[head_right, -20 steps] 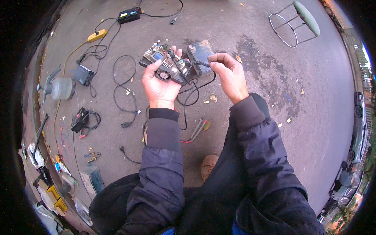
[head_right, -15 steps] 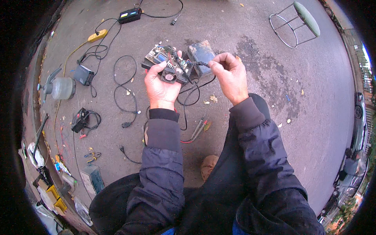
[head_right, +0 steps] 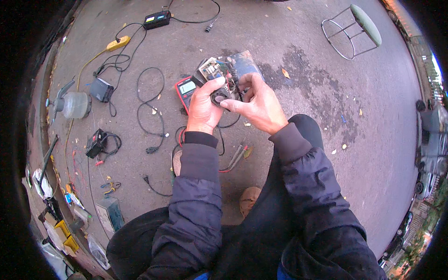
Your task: The person uses a screwdriver to remove and reattach the scooter seat, then tests a small electrical component with a multimeter. They manipulate wires and connectors while seated on the ground.
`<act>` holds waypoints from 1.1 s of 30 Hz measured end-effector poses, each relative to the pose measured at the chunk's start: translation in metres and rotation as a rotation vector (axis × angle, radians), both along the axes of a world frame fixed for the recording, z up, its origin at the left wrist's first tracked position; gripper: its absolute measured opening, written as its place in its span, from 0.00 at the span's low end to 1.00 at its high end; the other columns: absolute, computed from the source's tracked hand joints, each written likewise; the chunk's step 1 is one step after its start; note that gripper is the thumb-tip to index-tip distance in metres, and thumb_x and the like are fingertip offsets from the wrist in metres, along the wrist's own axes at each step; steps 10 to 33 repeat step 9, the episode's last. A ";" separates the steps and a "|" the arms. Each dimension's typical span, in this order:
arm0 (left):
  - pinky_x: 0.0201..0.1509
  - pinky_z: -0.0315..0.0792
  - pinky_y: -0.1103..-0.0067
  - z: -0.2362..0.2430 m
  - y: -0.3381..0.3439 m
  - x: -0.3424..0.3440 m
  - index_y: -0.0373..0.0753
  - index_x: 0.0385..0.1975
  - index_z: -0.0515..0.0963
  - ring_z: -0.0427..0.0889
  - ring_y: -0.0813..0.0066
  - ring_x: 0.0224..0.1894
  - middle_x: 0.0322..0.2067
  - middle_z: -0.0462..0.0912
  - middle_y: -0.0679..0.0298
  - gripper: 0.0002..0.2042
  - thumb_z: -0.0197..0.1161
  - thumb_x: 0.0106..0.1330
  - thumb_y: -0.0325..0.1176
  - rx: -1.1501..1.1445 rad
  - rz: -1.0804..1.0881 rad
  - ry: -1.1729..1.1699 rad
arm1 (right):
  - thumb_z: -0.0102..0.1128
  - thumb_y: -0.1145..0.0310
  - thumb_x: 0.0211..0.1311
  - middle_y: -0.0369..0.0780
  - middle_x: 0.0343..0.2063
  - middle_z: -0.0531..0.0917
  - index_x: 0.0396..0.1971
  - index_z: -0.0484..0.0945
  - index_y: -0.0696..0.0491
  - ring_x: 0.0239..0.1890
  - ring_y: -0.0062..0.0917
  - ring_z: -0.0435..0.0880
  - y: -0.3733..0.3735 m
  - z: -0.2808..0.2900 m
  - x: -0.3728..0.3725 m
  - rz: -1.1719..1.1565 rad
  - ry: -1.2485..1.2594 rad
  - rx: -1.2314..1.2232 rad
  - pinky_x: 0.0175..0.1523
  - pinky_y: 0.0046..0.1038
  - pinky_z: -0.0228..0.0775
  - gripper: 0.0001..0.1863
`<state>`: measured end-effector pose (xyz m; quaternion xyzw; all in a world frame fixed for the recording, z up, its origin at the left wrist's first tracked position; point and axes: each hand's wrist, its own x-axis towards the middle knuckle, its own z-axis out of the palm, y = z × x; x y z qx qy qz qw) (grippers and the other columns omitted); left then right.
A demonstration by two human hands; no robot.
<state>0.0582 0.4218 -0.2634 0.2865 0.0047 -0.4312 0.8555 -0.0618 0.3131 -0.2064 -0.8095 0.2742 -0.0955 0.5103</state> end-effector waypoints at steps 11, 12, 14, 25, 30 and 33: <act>0.58 0.79 0.68 0.012 -0.003 -0.006 0.39 0.61 0.75 0.84 0.68 0.50 0.51 0.85 0.61 0.35 0.51 0.75 0.68 -0.080 -0.101 -0.022 | 0.73 0.71 0.63 0.35 0.43 0.85 0.58 0.71 0.61 0.42 0.17 0.82 -0.018 -0.011 -0.002 0.009 0.040 0.451 0.50 0.23 0.75 0.27; 0.58 0.79 0.68 0.012 -0.003 -0.006 0.39 0.61 0.75 0.84 0.68 0.50 0.51 0.85 0.61 0.35 0.51 0.75 0.68 -0.080 -0.101 -0.022 | 0.73 0.71 0.63 0.35 0.43 0.85 0.58 0.71 0.61 0.42 0.17 0.82 -0.018 -0.011 -0.002 0.009 0.040 0.451 0.50 0.23 0.75 0.27; 0.58 0.79 0.68 0.012 -0.003 -0.006 0.39 0.61 0.75 0.84 0.68 0.50 0.51 0.85 0.61 0.35 0.51 0.75 0.68 -0.080 -0.101 -0.022 | 0.73 0.71 0.63 0.35 0.43 0.85 0.58 0.71 0.61 0.42 0.17 0.82 -0.018 -0.011 -0.002 0.009 0.040 0.451 0.50 0.23 0.75 0.27; 0.58 0.79 0.68 0.012 -0.003 -0.006 0.39 0.61 0.75 0.84 0.68 0.50 0.51 0.85 0.61 0.35 0.51 0.75 0.68 -0.080 -0.101 -0.022 | 0.73 0.71 0.63 0.35 0.43 0.85 0.58 0.71 0.61 0.42 0.17 0.82 -0.018 -0.011 -0.002 0.009 0.040 0.451 0.50 0.23 0.75 0.27; 0.58 0.79 0.68 0.012 -0.003 -0.006 0.39 0.61 0.75 0.84 0.68 0.50 0.51 0.85 0.61 0.35 0.51 0.75 0.68 -0.080 -0.101 -0.022 | 0.73 0.71 0.63 0.35 0.43 0.85 0.58 0.71 0.61 0.42 0.17 0.82 -0.018 -0.011 -0.002 0.009 0.040 0.451 0.50 0.23 0.75 0.27; 0.58 0.79 0.68 0.012 -0.003 -0.006 0.39 0.61 0.75 0.84 0.68 0.50 0.51 0.85 0.61 0.35 0.51 0.75 0.68 -0.080 -0.101 -0.022 | 0.73 0.71 0.63 0.35 0.43 0.85 0.58 0.71 0.61 0.42 0.17 0.82 -0.018 -0.011 -0.002 0.009 0.040 0.451 0.50 0.23 0.75 0.27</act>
